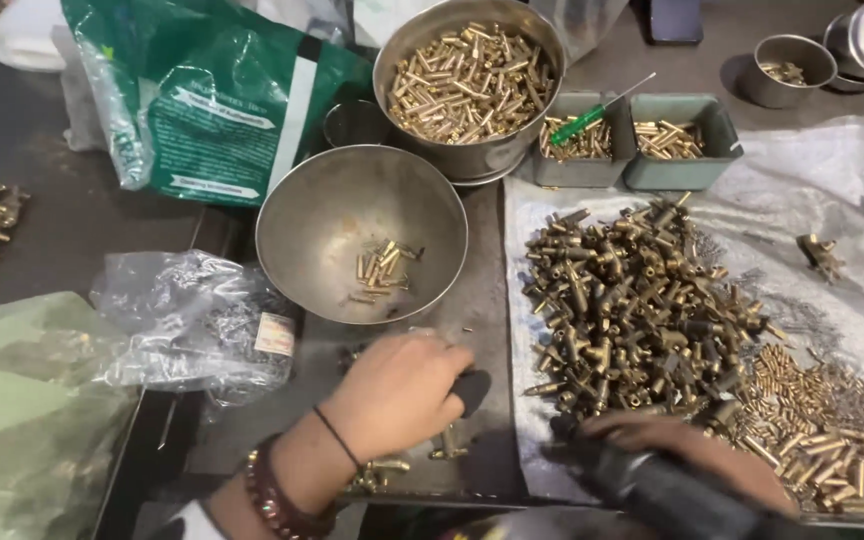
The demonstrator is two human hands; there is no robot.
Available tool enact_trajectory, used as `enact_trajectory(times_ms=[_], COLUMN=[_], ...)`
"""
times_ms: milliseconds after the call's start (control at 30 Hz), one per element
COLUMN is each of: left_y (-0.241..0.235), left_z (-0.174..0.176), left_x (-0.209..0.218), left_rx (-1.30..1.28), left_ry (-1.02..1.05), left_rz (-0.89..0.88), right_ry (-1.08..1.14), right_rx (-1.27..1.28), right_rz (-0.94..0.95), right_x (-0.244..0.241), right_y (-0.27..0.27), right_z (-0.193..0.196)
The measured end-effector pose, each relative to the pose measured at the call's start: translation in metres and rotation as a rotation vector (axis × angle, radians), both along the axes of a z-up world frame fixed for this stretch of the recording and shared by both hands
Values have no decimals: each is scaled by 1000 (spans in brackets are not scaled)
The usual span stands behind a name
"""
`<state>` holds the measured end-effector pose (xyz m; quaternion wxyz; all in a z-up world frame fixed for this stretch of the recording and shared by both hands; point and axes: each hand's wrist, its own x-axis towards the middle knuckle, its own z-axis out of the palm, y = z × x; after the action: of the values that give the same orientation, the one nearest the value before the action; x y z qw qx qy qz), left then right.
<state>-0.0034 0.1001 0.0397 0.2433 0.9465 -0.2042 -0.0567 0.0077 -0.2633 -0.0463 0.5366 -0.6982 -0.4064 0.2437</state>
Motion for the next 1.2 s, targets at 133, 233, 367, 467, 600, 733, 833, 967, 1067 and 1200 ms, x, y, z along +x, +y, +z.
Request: enact_trajectory(times_ms=[133,233,367,467,600,733,833,967,1067,1200], left_y=[-29,-71,-86,-79,-66,-68,-67,-65,-68,-75], left_z=[-40,-48,-86,-79,-65,-66,-60,-49,-52,-56], left_x=[1,4,7,7,9,6,6,10,11,10], left_rx=[-68,-86,3,28,-64,-88,-138,-178,-167,-135], left_ry=[-76,15,49,44,105,110,113,126,145,135], left_rz=[0,24,33,31,126,174,192,240,245,165], right_ry=[-280,-162,-301,-388,-137,-64,-234,-116,-211,339], right_rx=[189,131,66,9,92,92,27,48,-94,-229], right_rz=[-330,-652,-616,-629,-646,-596,-490,-298,-150,-107], right_x=[-24,-37,-37,-40,-43,-40,-36,-30,-27,-22], right_y=[19,25,16,13,13,18,19,8,-5,-21], right_z=[64,75,72,73,66,66,65,29,6,0])
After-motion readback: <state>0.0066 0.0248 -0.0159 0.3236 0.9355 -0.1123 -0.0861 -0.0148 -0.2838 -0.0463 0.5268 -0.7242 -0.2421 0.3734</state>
